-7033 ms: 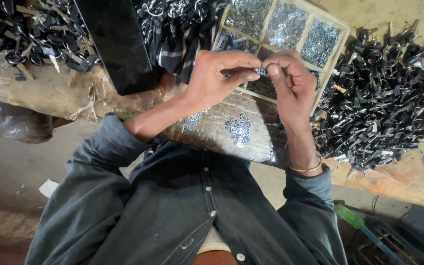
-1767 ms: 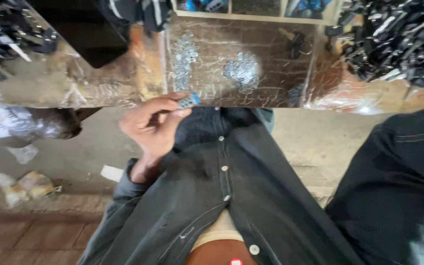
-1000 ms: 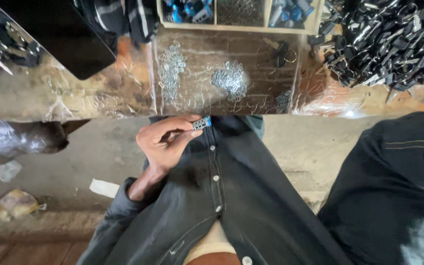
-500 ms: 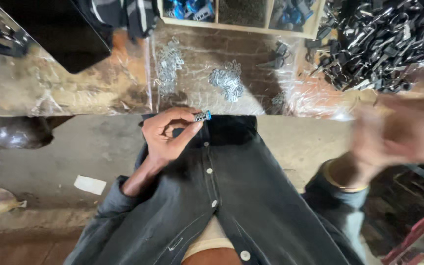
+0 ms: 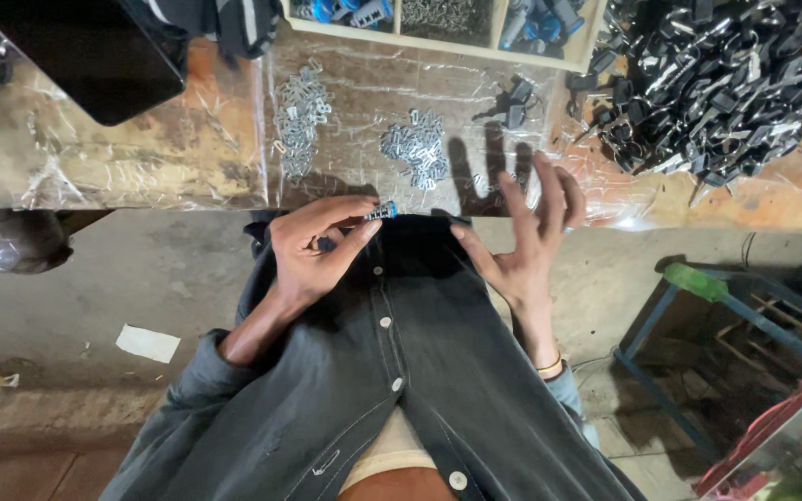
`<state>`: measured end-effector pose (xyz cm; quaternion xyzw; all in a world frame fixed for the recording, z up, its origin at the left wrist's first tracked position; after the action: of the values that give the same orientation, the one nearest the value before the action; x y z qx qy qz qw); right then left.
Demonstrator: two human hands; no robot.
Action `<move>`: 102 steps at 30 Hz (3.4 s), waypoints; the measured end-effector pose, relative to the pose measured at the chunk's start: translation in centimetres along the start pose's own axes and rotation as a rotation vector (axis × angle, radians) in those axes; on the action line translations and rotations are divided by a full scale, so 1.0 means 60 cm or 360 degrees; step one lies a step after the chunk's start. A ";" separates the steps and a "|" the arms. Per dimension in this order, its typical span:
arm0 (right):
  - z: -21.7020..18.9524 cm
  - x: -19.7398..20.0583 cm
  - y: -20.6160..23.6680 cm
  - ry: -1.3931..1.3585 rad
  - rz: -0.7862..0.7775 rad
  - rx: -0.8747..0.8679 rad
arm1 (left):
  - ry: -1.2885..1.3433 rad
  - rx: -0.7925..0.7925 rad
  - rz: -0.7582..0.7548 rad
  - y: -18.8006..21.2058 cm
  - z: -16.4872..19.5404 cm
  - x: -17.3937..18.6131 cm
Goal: The person sits at a workbench assembling small metal clamps with blue plastic inserts. They repeatedly pick a metal part and a blue insert from a compartment tray, press the insert into the metal part by hand, and set the finished assembly on the table, working through the parts one at a time.
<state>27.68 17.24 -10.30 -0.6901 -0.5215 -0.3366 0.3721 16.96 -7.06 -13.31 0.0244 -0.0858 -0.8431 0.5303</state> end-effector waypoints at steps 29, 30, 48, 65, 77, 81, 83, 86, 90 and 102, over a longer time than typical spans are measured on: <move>-0.119 -0.060 -0.060 -0.0833 -0.0060 -0.0297 | -0.0145 -0.0098 -0.0041 0.006 -0.043 -0.005; -0.120 -0.063 -0.060 -0.0814 -0.0067 -0.0315 | -0.0139 -0.0105 -0.0050 0.007 -0.044 -0.004; -0.072 -0.007 -0.025 0.0366 0.0118 0.0202 | -0.0131 -0.0022 -0.0023 0.003 -0.038 0.007; -0.132 -0.069 -0.047 -0.0526 0.0024 0.0034 | -0.0157 -0.0081 0.0070 0.005 -0.038 0.007; -0.152 -0.069 -0.058 -0.0276 0.0016 -0.0020 | -0.0366 -0.0463 -0.0009 0.007 -0.021 0.012; -0.156 -0.050 -0.075 0.0031 0.0006 0.0165 | -0.0411 -0.0336 -0.0011 0.011 -0.027 0.028; -0.161 -0.047 -0.078 0.0177 0.0009 0.0288 | -0.0284 -0.0289 0.0053 0.013 -0.030 0.041; -0.161 -0.050 -0.074 0.0078 -0.0057 0.0384 | -0.0155 -0.0088 0.0107 0.014 -0.042 0.050; -0.149 -0.061 -0.067 -0.0149 -0.0058 0.0384 | -0.0035 -0.0022 0.0129 0.014 -0.047 0.050; -0.174 -0.079 -0.080 -0.0648 0.0035 0.0075 | -0.0085 -0.0127 0.0177 0.010 -0.035 0.048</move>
<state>21.12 6.84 -8.35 -0.7407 -0.5861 -0.1737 0.2788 16.53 -10.17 -15.11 -0.0239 -0.0675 -0.8154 0.5745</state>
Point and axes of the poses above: each hand's wrist, its own y-axis away from the middle knuckle, its own x-axis out of the back of the hand, z = x × y, the point moved 5 cm from there along -y, towards the middle knuckle, and after that the axes turned 4 degrees about x, right-handed, at the moved point
